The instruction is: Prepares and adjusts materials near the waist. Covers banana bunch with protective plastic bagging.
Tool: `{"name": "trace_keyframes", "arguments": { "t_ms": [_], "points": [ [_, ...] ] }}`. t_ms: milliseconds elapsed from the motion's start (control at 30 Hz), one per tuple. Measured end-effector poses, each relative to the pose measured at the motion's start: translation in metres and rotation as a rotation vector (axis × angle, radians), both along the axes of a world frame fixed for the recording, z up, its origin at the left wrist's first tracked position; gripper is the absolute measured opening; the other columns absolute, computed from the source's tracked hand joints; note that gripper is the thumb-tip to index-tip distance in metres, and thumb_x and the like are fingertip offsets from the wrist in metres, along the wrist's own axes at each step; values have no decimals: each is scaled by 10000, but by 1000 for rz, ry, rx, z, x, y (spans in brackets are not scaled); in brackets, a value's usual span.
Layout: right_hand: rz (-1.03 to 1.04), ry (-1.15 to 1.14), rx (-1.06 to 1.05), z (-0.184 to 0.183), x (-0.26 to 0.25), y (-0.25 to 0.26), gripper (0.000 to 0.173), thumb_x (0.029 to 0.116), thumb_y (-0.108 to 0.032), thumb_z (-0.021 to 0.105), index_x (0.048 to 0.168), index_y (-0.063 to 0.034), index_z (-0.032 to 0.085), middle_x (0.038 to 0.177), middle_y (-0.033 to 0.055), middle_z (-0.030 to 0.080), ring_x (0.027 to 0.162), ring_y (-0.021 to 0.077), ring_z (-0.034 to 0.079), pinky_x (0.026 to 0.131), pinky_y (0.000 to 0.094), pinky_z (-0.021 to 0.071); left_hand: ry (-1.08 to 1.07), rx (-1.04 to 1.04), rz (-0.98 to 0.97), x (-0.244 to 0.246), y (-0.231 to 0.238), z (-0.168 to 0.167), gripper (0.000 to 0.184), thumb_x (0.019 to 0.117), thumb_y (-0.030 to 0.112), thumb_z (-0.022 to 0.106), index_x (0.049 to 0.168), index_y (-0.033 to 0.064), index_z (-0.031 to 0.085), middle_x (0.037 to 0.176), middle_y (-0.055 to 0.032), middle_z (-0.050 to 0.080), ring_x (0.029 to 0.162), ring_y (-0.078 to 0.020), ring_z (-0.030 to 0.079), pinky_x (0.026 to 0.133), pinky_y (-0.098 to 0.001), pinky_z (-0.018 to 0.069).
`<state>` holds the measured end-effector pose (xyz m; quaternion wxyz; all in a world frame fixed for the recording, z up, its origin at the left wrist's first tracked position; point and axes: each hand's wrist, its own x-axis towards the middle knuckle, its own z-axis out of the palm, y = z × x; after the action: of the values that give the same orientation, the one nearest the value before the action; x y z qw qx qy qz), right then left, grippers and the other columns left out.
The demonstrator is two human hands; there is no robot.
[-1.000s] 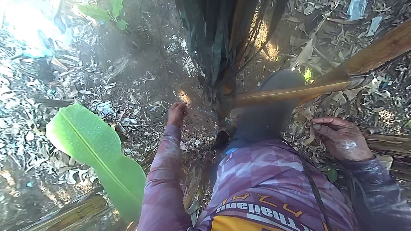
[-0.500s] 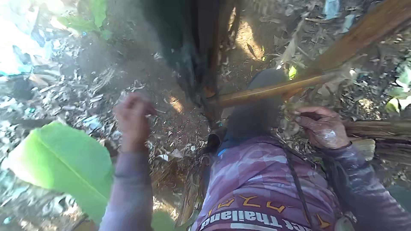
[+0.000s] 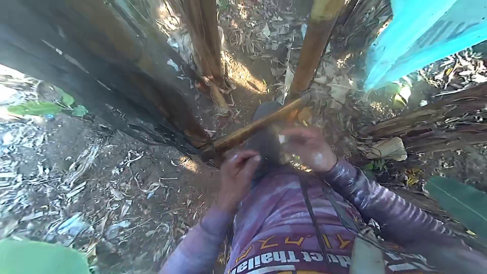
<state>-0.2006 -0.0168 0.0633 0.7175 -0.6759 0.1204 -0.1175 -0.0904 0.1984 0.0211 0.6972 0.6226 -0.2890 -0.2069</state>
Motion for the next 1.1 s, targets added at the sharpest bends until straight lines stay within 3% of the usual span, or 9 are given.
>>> {"name": "trace_keyframes", "arguments": {
  "t_ms": [333, 533, 600, 700, 767, 833, 900, 1000, 1100],
  "points": [
    [-213, 69, -109, -9, -10, -13, 283, 889, 22, 742, 1162, -48, 714, 987, 41, 750, 785, 100, 715, 734, 275, 630, 280, -65, -160, -4, -101, 1, 91, 972, 173, 664, 987, 115, 732, 894, -18, 705, 716, -99, 638, 650, -281, 565],
    [-222, 163, -251, -13, -20, -29, 122, 937, -70, 717, 1055, -91, 741, 869, 20, 732, 660, 85, 661, 604, 261, 585, -170, 182, -270, 16, -108, 19, 102, 986, 152, 623, 970, 93, 704, 810, -5, 670, 634, -90, 607, 576, -267, 541],
    [-202, 160, -266, -19, -25, -37, 122, 961, -139, 713, 1076, -112, 745, 911, 16, 733, 713, 94, 672, 645, 280, 594, -359, 287, -305, 24, -110, 28, 99, 972, 155, 630, 964, 102, 713, 802, 2, 674, 630, -87, 618, 573, -283, 554],
    [-210, 206, -253, -12, -19, -51, 127, 945, -143, 715, 1047, -84, 763, 1001, 22, 727, 844, 78, 695, 792, 274, 610, -541, 392, -385, 37, -121, 41, 120, 981, 162, 624, 978, 101, 726, 877, -21, 685, 774, -118, 655, 714, -351, 576],
    [-229, 216, -256, -7, -19, -58, 104, 928, -130, 723, 1008, -80, 767, 995, 16, 719, 823, 61, 676, 761, 252, 594, -584, 388, -394, 40, -131, 45, 148, 1000, 164, 613, 1013, 82, 736, 915, -49, 689, 831, -149, 659, 776, -385, 570],
    [-265, 175, -239, -6, -20, -62, 86, 914, -109, 729, 980, -70, 767, 952, 19, 709, 738, 58, 649, 668, 237, 578, -502, 358, -380, 35, -141, 48, 175, 1023, 165, 584, 1064, 63, 719, 909, -58, 686, 755, -146, 646, 705, -359, 569],
    [-305, 117, -232, -7, -22, -64, 85, 907, -88, 728, 977, -61, 768, 953, 18, 722, 764, 56, 664, 700, 235, 590, -229, 308, -403, 21, -149, 48, 193, 1066, 169, 522, 1123, 37, 651, 863, -89, 669, 610, -160, 637, 556, -326, 579],
    [-377, 78, -220, -13, -24, -62, 87, 911, -67, 733, 987, -40, 766, 962, 40, 732, 823, 87, 692, 757, 264, 610, 183, 264, -423, -3, -156, 29, 231, 1098, 320, 443, 1167, 138, 568, 830, -113, 636, 524, -213, 616, 484, -361, 575],
    [-439, 64, -175, -20, -28, -56, 97, 928, -52, 727, 1016, -28, 760, 933, 59, 741, 789, 122, 712, 734, 298, 632, 133, 243, -396, -10, -166, 12, 243, 1101, 334, 436, 1185, 147, 565, 814, -111, 623, 531, -215, 603, 467, -363, 556]
  ]
}}
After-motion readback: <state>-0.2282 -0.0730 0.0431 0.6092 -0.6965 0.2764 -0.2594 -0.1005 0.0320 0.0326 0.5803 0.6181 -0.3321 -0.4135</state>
